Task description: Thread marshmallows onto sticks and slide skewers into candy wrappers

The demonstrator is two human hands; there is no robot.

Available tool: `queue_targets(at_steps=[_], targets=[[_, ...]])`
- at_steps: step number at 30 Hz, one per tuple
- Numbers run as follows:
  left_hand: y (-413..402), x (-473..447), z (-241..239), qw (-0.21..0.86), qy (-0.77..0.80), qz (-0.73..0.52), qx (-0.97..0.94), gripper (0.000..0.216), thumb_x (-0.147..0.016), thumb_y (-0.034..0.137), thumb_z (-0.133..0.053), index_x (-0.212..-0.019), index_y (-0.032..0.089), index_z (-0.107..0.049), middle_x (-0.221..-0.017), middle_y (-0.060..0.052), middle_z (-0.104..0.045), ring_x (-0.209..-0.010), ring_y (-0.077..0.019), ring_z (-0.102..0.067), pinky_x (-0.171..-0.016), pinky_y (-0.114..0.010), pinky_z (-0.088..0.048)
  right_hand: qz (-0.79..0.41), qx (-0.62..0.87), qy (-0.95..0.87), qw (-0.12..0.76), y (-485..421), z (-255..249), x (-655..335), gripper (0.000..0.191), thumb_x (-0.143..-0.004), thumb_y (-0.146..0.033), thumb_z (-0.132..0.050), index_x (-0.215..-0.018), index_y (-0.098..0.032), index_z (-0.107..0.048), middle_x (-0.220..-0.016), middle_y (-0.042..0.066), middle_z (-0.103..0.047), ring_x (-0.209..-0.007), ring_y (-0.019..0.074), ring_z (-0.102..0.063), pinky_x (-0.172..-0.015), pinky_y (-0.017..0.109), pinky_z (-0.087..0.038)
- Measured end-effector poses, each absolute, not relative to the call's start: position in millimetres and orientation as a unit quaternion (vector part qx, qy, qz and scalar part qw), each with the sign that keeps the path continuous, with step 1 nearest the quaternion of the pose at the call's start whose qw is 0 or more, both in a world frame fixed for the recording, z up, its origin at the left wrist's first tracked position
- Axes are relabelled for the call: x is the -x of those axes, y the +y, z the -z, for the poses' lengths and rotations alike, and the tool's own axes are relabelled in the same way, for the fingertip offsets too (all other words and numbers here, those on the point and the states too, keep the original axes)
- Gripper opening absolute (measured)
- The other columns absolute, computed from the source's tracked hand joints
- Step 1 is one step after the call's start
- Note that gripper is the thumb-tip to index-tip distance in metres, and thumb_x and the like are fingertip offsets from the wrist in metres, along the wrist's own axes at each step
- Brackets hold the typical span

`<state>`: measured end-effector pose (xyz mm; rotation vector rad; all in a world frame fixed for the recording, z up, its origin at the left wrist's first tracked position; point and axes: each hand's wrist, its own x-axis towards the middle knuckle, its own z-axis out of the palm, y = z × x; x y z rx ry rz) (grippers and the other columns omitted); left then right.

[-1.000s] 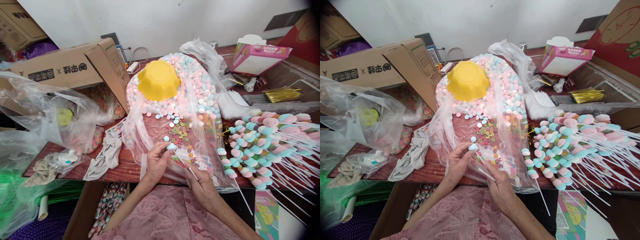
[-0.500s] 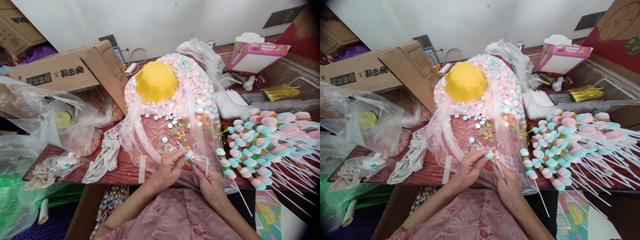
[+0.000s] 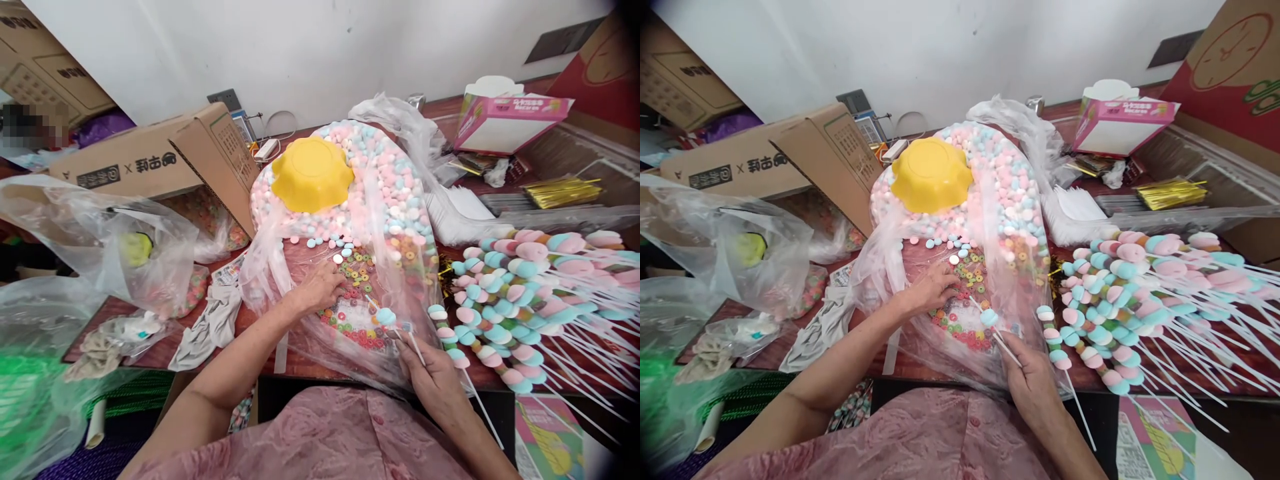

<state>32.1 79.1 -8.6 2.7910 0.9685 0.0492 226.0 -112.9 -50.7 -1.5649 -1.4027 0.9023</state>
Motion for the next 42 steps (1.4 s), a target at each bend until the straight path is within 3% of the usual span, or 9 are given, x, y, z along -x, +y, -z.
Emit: queue_targets(at_steps=[5,11,14,17,22,26,31,37,42], targets=[[53.7,-22.3,7.5,0.114,0.31,-0.099,-0.939,0.019,-0.086,0.017,-0.051,-0.083,0.012,-0.069,-0.088,-0.013,-0.066,-0.09,-0.0254,-0.057,-0.087,-0.043,-0.047,-0.318,0.61,-0.6,0.409,-111.9,50.9,-224.4,0.036,-0.094,-0.032,-0.044,-0.113,-0.018,-0.071,-0.062,0.001,-0.063,-0.054,0.0161,-0.056,-0.049,0.025,-0.043],[18.8,-13.2,5.3,0.516,0.431,-0.417,-0.611,0.018,-0.074,0.031,-0.074,-0.083,0.016,-0.07,-0.075,-0.003,-0.07,-0.065,-0.0142,-0.062,-0.062,-0.027,-0.051,-0.287,0.599,-0.63,0.403,-112.1,46.3,-214.3,0.039,-0.096,-0.03,-0.042,-0.113,-0.011,-0.071,-0.067,0.004,-0.07,-0.052,0.0154,-0.06,-0.048,0.025,-0.045],[0.6,-19.0,7.2,0.618,0.439,-0.489,-0.432,0.024,-0.061,0.029,-0.085,-0.077,0.016,-0.072,-0.07,-0.001,-0.071,-0.058,-0.0114,-0.062,-0.055,-0.023,-0.051,-0.257,0.596,-0.647,0.4,-110.4,39.9,-206.8,0.038,-0.095,-0.029,-0.043,-0.11,-0.011,-0.072,-0.072,0.006,-0.073,-0.053,0.0164,-0.064,-0.049,0.025,-0.046],[-12.3,-24.2,10.2,0.626,0.417,-0.534,-0.385,0.023,-0.058,0.026,-0.087,-0.074,0.018,-0.074,-0.072,0.0,-0.073,-0.06,-0.0109,-0.064,-0.057,-0.022,-0.052,-0.244,0.583,-0.66,0.407,-108.4,34.4,-201.1,0.037,-0.095,-0.025,-0.041,-0.11,-0.012,-0.073,-0.079,0.008,-0.075,-0.059,0.0165,-0.066,-0.054,0.025,-0.049],[-21.4,-22.1,10.4,0.518,0.397,-0.584,-0.484,0.014,-0.062,0.015,-0.084,-0.073,0.021,-0.077,-0.078,-0.002,-0.076,-0.075,-0.0132,-0.069,-0.075,-0.025,-0.055,-0.252,0.588,-0.65,0.41,-110.6,34.3,-197.5,0.036,-0.095,-0.025,-0.043,-0.111,-0.011,-0.072,-0.06,0.001,-0.067,-0.046,0.0137,-0.058,-0.046,0.024,-0.046],[-24.8,-21.2,12.6,0.491,0.396,-0.585,-0.51,0.013,-0.064,0.016,-0.083,-0.074,0.022,-0.078,-0.08,-0.002,-0.076,-0.076,-0.0139,-0.069,-0.076,-0.025,-0.055,-0.271,0.591,-0.633,0.421,-113.9,34.5,-193.6,0.034,-0.095,-0.025,-0.044,-0.11,-0.012,-0.072,-0.064,0.001,-0.069,-0.051,0.0143,-0.061,-0.047,0.023,-0.048],[-26.0,-24.8,15.4,0.628,0.393,-0.549,-0.387,0.016,-0.07,0.032,-0.081,-0.08,0.02,-0.078,-0.071,-0.002,-0.074,-0.061,-0.0117,-0.066,-0.062,-0.024,-0.054,-0.293,0.549,-0.652,0.432,-111.3,26.9,-190.3,0.033,-0.095,-0.023,-0.044,-0.109,-0.015,-0.074,-0.071,0.001,-0.074,-0.057,0.0145,-0.068,-0.054,0.022,-0.055],[-20.0,-25.6,7.3,0.699,0.382,-0.533,-0.287,0.02,-0.055,0.022,-0.088,-0.07,0.017,-0.076,-0.069,-0.001,-0.074,-0.058,-0.0102,-0.065,-0.06,-0.022,-0.054,-0.234,0.543,-0.674,0.443,-109.1,27.8,-193.2,0.034,-0.093,-0.02,-0.045,-0.112,-0.016,-0.074,-0.085,0.005,-0.078,-0.065,0.0163,-0.073,-0.057,0.023,-0.058],[-17.0,-24.5,8.4,0.73,0.396,-0.498,-0.25,0.033,-0.051,0.018,-0.088,-0.082,0.017,-0.076,-0.071,0.0,-0.072,-0.053,-0.0105,-0.063,-0.041,-0.018,-0.042,-0.194,0.536,-0.689,0.448,-111.8,32.9,-194.9,0.034,-0.093,-0.017,-0.047,-0.117,-0.014,-0.071,-0.101,0.009,-0.077,-0.071,0.0178,-0.075,-0.066,0.026,-0.061]])
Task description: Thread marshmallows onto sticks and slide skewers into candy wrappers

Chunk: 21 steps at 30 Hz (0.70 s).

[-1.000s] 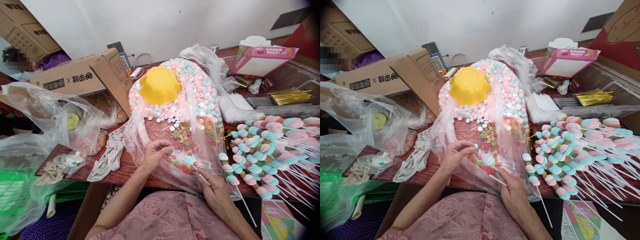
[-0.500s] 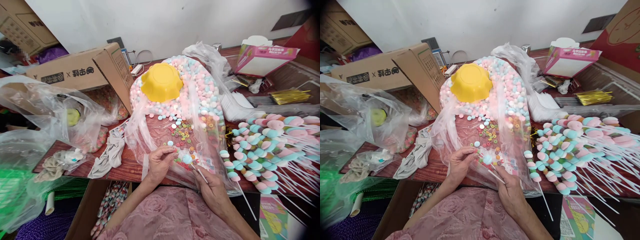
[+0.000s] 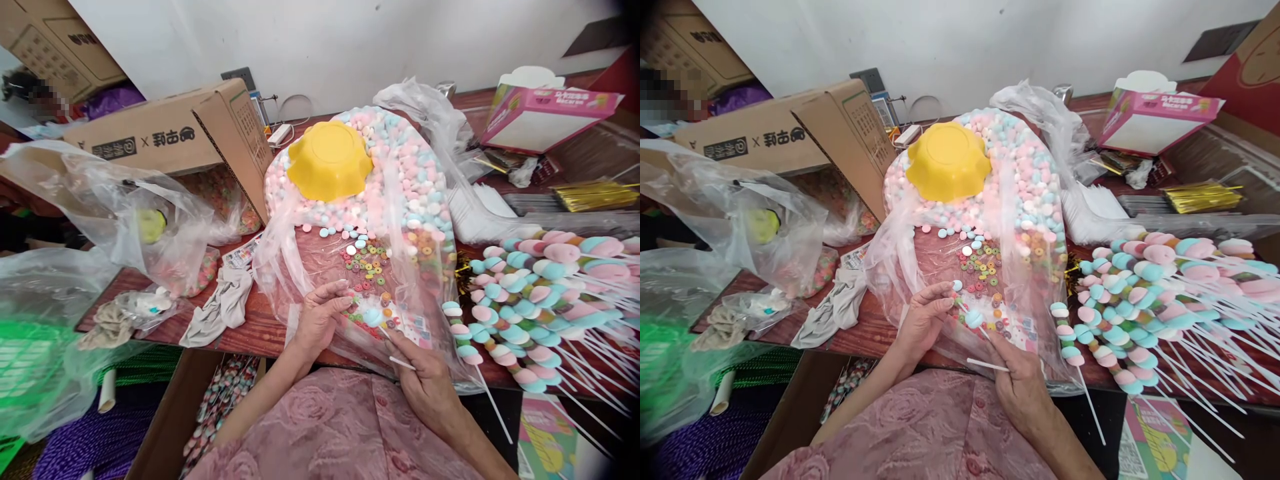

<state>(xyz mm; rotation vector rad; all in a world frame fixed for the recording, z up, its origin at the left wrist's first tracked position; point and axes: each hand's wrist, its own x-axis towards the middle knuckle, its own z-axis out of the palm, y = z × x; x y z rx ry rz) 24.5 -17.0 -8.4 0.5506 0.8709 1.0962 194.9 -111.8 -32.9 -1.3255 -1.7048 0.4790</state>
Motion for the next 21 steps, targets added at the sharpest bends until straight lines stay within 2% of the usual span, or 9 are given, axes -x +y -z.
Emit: queue_targets(at_steps=[2,5,8,13,15,17,19,21], targets=[[-16.8,-23.7,11.9,0.749,0.393,-0.476,-0.24,0.036,-0.051,0.019,-0.089,-0.084,0.017,-0.076,-0.072,0.0,-0.072,-0.054,-0.0107,-0.063,-0.04,-0.018,-0.04,-0.172,0.526,-0.695,0.46,-112.9,34.1,-195.4,0.034,-0.091,-0.014,-0.05,-0.119,-0.015,-0.07,-0.106,0.01,-0.075,-0.079,0.0193,-0.076,-0.073,0.027,-0.062],[-16.2,-21.1,16.1,0.77,0.377,-0.455,-0.241,0.033,-0.051,0.022,-0.091,-0.079,0.016,-0.076,-0.071,-0.001,-0.072,-0.057,-0.01,-0.062,-0.046,-0.019,-0.044,-0.161,0.521,-0.698,0.464,-114.6,35.6,-196.5,0.035,-0.091,-0.012,-0.051,-0.121,-0.017,-0.069,-0.107,0.009,-0.075,-0.086,0.0205,-0.075,-0.076,0.028,-0.062],[-13.7,-15.1,14.9,0.781,0.368,-0.431,-0.263,0.032,-0.049,0.025,-0.092,-0.075,0.016,-0.076,-0.07,0.0,-0.07,-0.056,-0.0087,-0.06,-0.052,-0.021,-0.046,-0.177,0.529,-0.703,0.442,-115.4,39.0,-199.9,0.037,-0.092,-0.014,-0.049,-0.123,-0.019,-0.068,-0.104,0.008,-0.076,-0.086,0.0207,-0.075,-0.073,0.028,-0.062],[-9.0,-4.1,6.5,0.792,0.349,-0.37,-0.339,0.027,-0.052,0.03,-0.091,-0.069,0.014,-0.076,-0.065,0.0,-0.064,-0.052,-0.007,-0.055,-0.051,-0.021,-0.042,-0.187,0.536,-0.71,0.417,-113.1,43.5,-209.5,0.035,-0.091,-0.017,-0.048,-0.117,-0.018,-0.072,-0.101,0.009,-0.077,-0.082,0.0213,-0.075,-0.071,0.03,-0.061],[-10.7,-5.4,6.6,0.778,0.355,-0.386,-0.346,0.026,-0.053,0.029,-0.091,-0.069,0.015,-0.077,-0.068,0.0,-0.064,-0.055,-0.0069,-0.055,-0.052,-0.021,-0.042,-0.21,0.55,-0.693,0.418,-112.5,42.7,-209.7,0.033,-0.092,-0.02,-0.048,-0.113,-0.017,-0.073,-0.087,0.008,-0.078,-0.065,0.0184,-0.073,-0.059,0.027,-0.058],[-16.0,-11.5,10.3,0.761,0.358,-0.423,-0.336,0.025,-0.051,0.027,-0.092,-0.069,0.017,-0.077,-0.071,0.0,-0.065,-0.058,-0.0068,-0.055,-0.055,-0.02,-0.042,-0.269,0.562,-0.662,0.417,-113.5,41.6,-205.4,0.032,-0.094,-0.024,-0.048,-0.111,-0.017,-0.074,-0.067,0.003,-0.073,-0.048,0.0138,-0.062,-0.047,0.023,-0.05],[-24.0,-20.3,16.3,0.761,0.356,-0.437,-0.322,0.026,-0.05,0.027,-0.092,-0.067,0.017,-0.077,-0.07,0.0,-0.065,-0.061,-0.0073,-0.055,-0.059,-0.021,-0.043,-0.355,0.559,-0.626,0.412,-115.5,41.4,-197.8,0.032,-0.096,-0.029,-0.047,-0.11,-0.017,-0.073,-0.055,-0.002,-0.062,-0.042,0.0111,-0.051,-0.042,0.021,-0.043],[-32.1,-27.8,22.0,0.773,0.355,-0.43,-0.303,0.026,-0.051,0.031,-0.092,-0.067,0.017,-0.077,-0.067,0.0,-0.065,-0.062,-0.0086,-0.056,-0.063,-0.022,-0.044,-0.437,0.548,-0.581,0.413,-117.1,42.0,-190.4,0.033,-0.097,-0.034,-0.046,-0.108,-0.018,-0.073,-0.052,-0.004,-0.053,-0.044,0.0102,-0.046,-0.043,0.021,-0.039]])
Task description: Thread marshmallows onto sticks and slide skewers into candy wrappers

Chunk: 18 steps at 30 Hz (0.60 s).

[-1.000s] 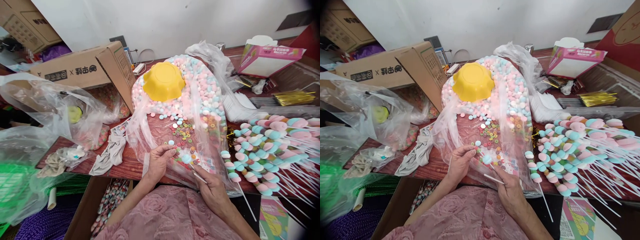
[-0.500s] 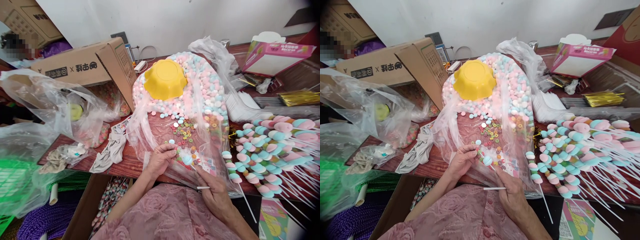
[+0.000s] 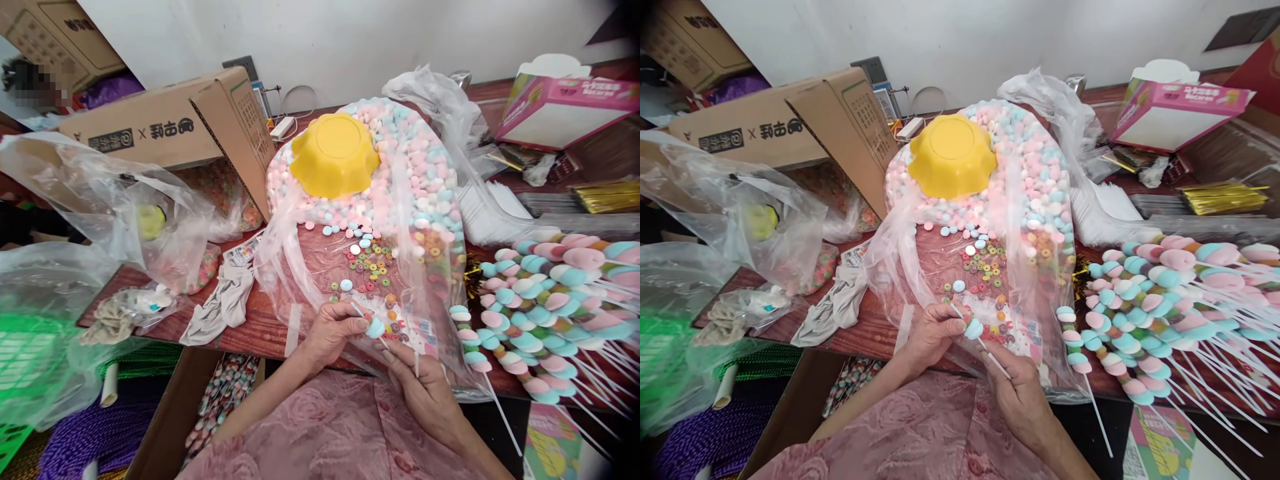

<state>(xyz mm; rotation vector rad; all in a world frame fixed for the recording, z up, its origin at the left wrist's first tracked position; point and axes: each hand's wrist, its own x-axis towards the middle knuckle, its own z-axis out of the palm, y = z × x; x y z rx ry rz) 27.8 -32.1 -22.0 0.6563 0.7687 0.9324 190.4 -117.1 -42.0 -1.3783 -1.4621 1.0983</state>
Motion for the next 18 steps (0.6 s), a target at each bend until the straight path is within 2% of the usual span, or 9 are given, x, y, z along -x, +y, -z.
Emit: queue_targets(at_steps=[2,4,6,8,11,13,15,18], targets=[[-35.3,-30.6,24.4,0.774,0.365,-0.42,-0.301,0.03,-0.051,0.036,-0.091,-0.069,0.017,-0.077,-0.069,-0.001,-0.067,-0.063,-0.0098,-0.056,-0.065,-0.024,-0.045,-0.485,0.545,-0.536,0.424,-116.7,42.5,-187.1,0.035,-0.097,-0.039,-0.047,-0.106,-0.017,-0.073,-0.051,-0.005,-0.046,-0.044,0.0096,-0.04,-0.043,0.021,-0.037],[-29.3,-27.3,22.3,0.744,0.391,-0.406,-0.36,0.034,-0.057,0.042,-0.088,-0.079,0.018,-0.078,-0.075,-0.002,-0.068,-0.063,-0.0107,-0.055,-0.065,-0.025,-0.045,-0.486,0.557,-0.501,0.45,-114.2,42.4,-189.9,0.035,-0.095,-0.042,-0.05,-0.104,-0.016,-0.072,-0.05,-0.006,-0.042,-0.044,0.0095,-0.038,-0.043,0.021,-0.035],[-13.6,-19.7,17.3,0.656,0.423,-0.398,-0.482,0.035,-0.071,0.044,-0.078,-0.094,0.019,-0.077,-0.079,-0.003,-0.068,-0.067,-0.0127,-0.055,-0.068,-0.027,-0.045,-0.452,0.579,-0.484,0.476,-110.3,42.4,-197.7,0.035,-0.092,-0.044,-0.053,-0.102,-0.015,-0.072,-0.05,-0.006,-0.041,-0.044,0.0097,-0.037,-0.042,0.021,-0.034],[6.8,-11.8,13.2,0.511,0.44,-0.37,-0.639,0.029,-0.082,0.038,-0.068,-0.102,0.019,-0.074,-0.085,-0.005,-0.066,-0.075,-0.0163,-0.057,-0.074,-0.031,-0.046,-0.407,0.603,-0.48,0.49,-106.8,44.4,-207.1,0.035,-0.091,-0.044,-0.054,-0.1,-0.015,-0.073,-0.05,-0.006,-0.041,-0.044,0.0101,-0.038,-0.042,0.021,-0.034],[32.1,-6.4,14.0,0.287,0.436,-0.228,-0.822,0.012,-0.081,0.017,-0.062,-0.087,0.015,-0.072,-0.091,-0.01,-0.063,-0.088,-0.0227,-0.056,-0.084,-0.037,-0.046,-0.347,0.627,-0.51,0.477,-105.0,53.0,-217.0,0.031,-0.091,-0.04,-0.055,-0.101,-0.017,-0.073,-0.052,-0.004,-0.046,-0.046,0.0115,-0.043,-0.044,0.022,-0.037],[42.6,-7.5,17.1,0.201,0.42,-0.144,-0.873,0.012,-0.078,0.009,-0.058,-0.076,0.014,-0.068,-0.093,-0.012,-0.063,-0.092,-0.0247,-0.055,-0.086,-0.038,-0.045,-0.314,0.627,-0.539,0.467,-106.0,61.2,-219.2,0.03,-0.09,-0.037,-0.054,-0.102,-0.018,-0.073,-0.053,-0.003,-0.05,-0.047,0.0126,-0.046,-0.046,0.023,-0.04],[52.6,-11.1,17.8,0.172,0.397,-0.131,-0.892,0.014,-0.081,0.011,-0.054,-0.075,0.015,-0.066,-0.092,-0.012,-0.063,-0.09,-0.024,-0.056,-0.084,-0.037,-0.046,-0.291,0.62,-0.563,0.463,-107.7,68.6,-219.1,0.029,-0.09,-0.035,-0.054,-0.103,-0.018,-0.073,-0.052,-0.003,-0.052,-0.046,0.0132,-0.047,-0.046,0.024,-0.042],[76.8,-21.6,11.9,0.179,0.396,-0.195,-0.879,0.018,-0.087,0.019,-0.052,-0.079,0.017,-0.067,-0.085,-0.009,-0.063,-0.082,-0.0214,-0.056,-0.08,-0.035,-0.045,-0.3,0.608,-0.572,0.462,-108.5,74.3,-218.1,0.029,-0.091,-0.033,-0.051,-0.104,-0.018,-0.073,-0.052,-0.003,-0.051,-0.045,0.0125,-0.046,-0.045,0.023,-0.041]])
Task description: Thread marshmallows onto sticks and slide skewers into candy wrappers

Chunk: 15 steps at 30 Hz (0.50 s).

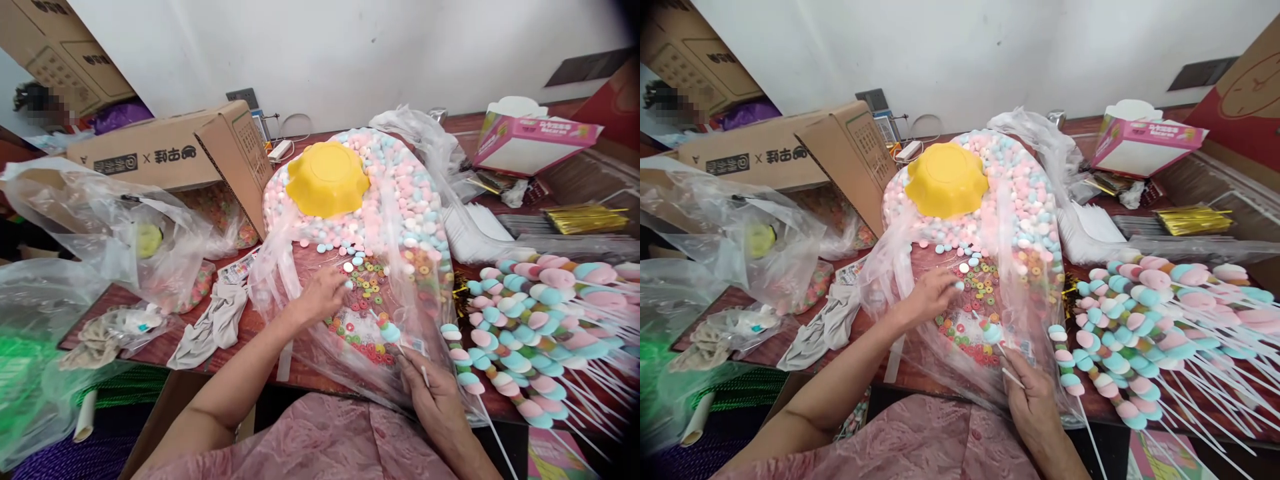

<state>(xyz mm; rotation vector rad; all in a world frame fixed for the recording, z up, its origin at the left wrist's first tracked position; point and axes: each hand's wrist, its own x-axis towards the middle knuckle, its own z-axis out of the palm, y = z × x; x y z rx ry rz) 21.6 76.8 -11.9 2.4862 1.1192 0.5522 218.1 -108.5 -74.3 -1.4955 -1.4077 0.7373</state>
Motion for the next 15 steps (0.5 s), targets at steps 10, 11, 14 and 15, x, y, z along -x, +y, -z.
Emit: queue_targets(at_steps=[10,11,14,15], targets=[[126.3,-46.6,13.5,0.17,0.424,-0.176,-0.872,0.022,-0.07,0.005,-0.054,-0.08,0.014,-0.071,-0.081,-0.009,-0.067,-0.082,-0.0227,-0.058,-0.083,-0.036,-0.046,-0.328,0.601,-0.568,0.457,-108.0,66.0,-221.1,0.031,-0.094,-0.037,-0.049,-0.102,-0.017,-0.071,-0.053,-0.004,-0.049,-0.047,0.0119,-0.044,-0.046,0.023,-0.04],[120.8,-43.6,10.7,0.176,0.417,-0.195,-0.87,0.027,-0.07,0.005,-0.053,-0.088,0.014,-0.072,-0.085,-0.009,-0.068,-0.084,-0.0223,-0.058,-0.084,-0.036,-0.046,-0.335,0.602,-0.562,0.458,-108.2,66.1,-221.0,0.03,-0.094,-0.037,-0.05,-0.1,-0.017,-0.071,-0.052,-0.004,-0.048,-0.046,0.0114,-0.043,-0.045,0.023,-0.039],[94.8,-35.3,-3.0,0.256,0.386,-0.292,-0.837,0.035,-0.076,0.009,-0.055,-0.107,0.014,-0.07,-0.093,-0.008,-0.067,-0.086,-0.0199,-0.059,-0.083,-0.034,-0.047,-0.349,0.606,-0.545,0.463,-107.7,64.8,-220.2,0.03,-0.094,-0.037,-0.051,-0.097,-0.015,-0.071,-0.052,-0.005,-0.046,-0.046,0.0105,-0.042,-0.044,0.022,-0.037],[83.6,-33.7,-7.9,0.306,0.376,-0.324,-0.812,0.035,-0.078,0.013,-0.057,-0.111,0.014,-0.07,-0.093,-0.008,-0.066,-0.083,-0.0186,-0.059,-0.079,-0.032,-0.048,-0.345,0.607,-0.543,0.466,-107.2,63.2,-219.8,0.03,-0.094,-0.036,-0.051,-0.099,-0.015,-0.071,-0.051,-0.005,-0.046,-0.045,0.0105,-0.042,-0.043,0.022,-0.037]])
